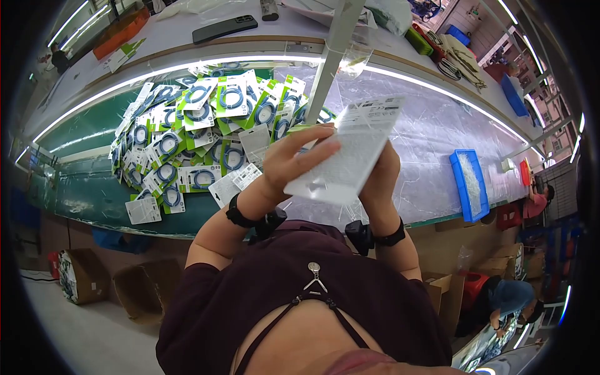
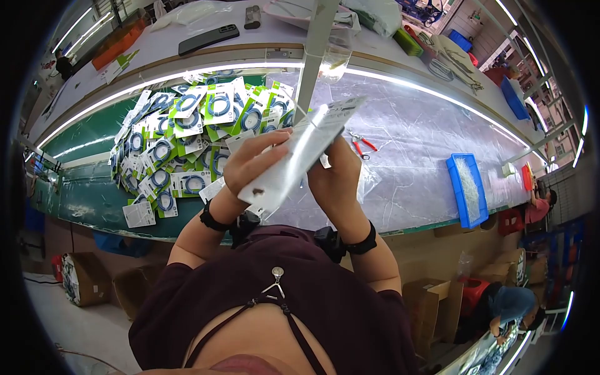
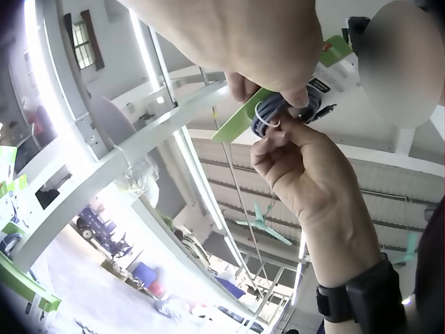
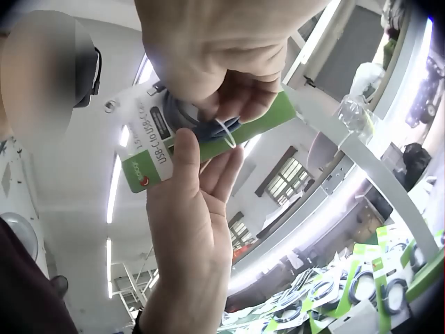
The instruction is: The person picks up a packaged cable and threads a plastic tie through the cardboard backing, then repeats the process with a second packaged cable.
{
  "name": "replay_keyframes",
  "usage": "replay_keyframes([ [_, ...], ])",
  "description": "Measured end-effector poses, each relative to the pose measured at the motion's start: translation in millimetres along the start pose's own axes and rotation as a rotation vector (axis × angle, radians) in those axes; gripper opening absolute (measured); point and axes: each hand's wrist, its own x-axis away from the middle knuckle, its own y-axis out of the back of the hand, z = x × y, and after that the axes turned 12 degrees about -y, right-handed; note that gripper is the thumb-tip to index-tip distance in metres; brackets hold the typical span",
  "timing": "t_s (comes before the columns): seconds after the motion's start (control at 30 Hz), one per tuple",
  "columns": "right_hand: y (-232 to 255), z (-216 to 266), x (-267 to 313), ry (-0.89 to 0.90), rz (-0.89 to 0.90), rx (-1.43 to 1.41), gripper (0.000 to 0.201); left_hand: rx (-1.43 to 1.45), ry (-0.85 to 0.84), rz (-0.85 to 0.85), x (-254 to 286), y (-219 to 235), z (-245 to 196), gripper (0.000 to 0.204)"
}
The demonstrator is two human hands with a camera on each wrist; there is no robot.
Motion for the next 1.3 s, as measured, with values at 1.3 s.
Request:
replay_keyframes([
  [1.3, 25.0, -19.1, -21.2, 0.133, 0.101, 0.109, 0.027, 1.103, 0.933, -0.531, 29.1, -7.6, 3.7, 0.029],
])
